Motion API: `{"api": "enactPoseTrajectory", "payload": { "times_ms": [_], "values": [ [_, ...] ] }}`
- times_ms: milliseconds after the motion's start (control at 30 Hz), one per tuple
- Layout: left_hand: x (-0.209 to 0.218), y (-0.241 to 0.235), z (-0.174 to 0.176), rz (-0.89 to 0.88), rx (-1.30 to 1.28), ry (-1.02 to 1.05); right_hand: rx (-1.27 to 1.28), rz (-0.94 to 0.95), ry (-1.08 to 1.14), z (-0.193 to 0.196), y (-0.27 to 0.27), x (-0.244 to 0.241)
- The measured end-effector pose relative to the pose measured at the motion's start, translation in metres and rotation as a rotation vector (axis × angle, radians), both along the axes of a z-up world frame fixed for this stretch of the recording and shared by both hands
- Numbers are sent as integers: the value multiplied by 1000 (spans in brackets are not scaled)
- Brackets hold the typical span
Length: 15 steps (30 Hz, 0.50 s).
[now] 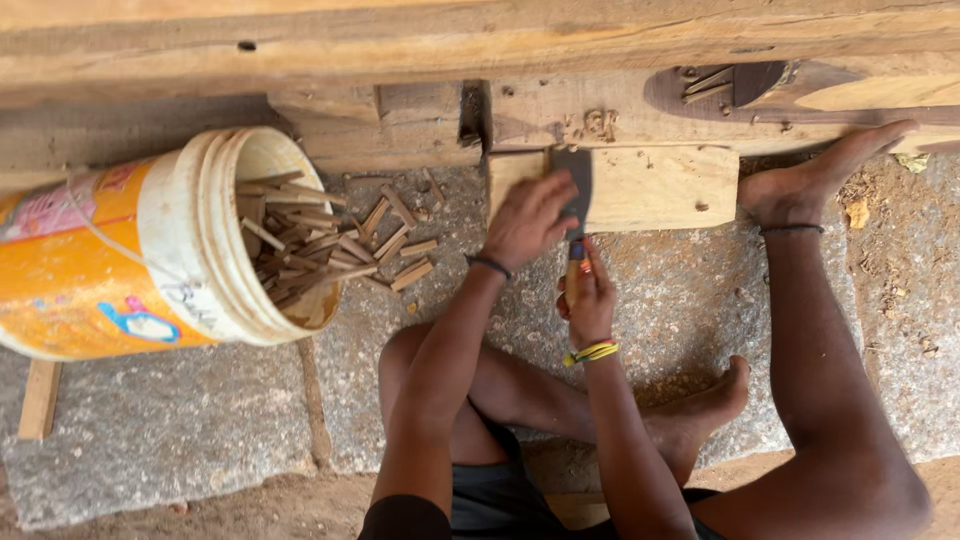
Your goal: The person sits on the ground and uses a chisel to carve a rectangular wooden block secured between two larger beams. They repeatedly strike the chisel to remove wood shavings, occasionally using their hand to clear debris from the work area.
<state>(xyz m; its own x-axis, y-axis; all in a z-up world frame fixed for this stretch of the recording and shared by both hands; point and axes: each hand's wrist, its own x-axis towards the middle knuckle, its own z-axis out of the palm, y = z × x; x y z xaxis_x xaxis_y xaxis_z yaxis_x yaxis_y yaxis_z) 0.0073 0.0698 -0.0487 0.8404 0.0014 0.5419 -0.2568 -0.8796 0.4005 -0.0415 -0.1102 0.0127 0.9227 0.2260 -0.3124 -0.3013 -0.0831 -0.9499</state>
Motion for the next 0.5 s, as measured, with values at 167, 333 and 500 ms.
{"api": "enactPoseTrajectory", "payload": {
  "times_ms": [167, 333, 500],
  "values": [
    [-4, 29, 14, 234, -67, 204, 193, -155, 102, 11, -20, 3],
    [-2, 15, 1, 234, 39, 281, -120, -45, 4, -10, -60, -4],
    [-4, 14, -15, 261, 73, 145, -91, -19, 14, -14, -74, -16]
  ]
}}
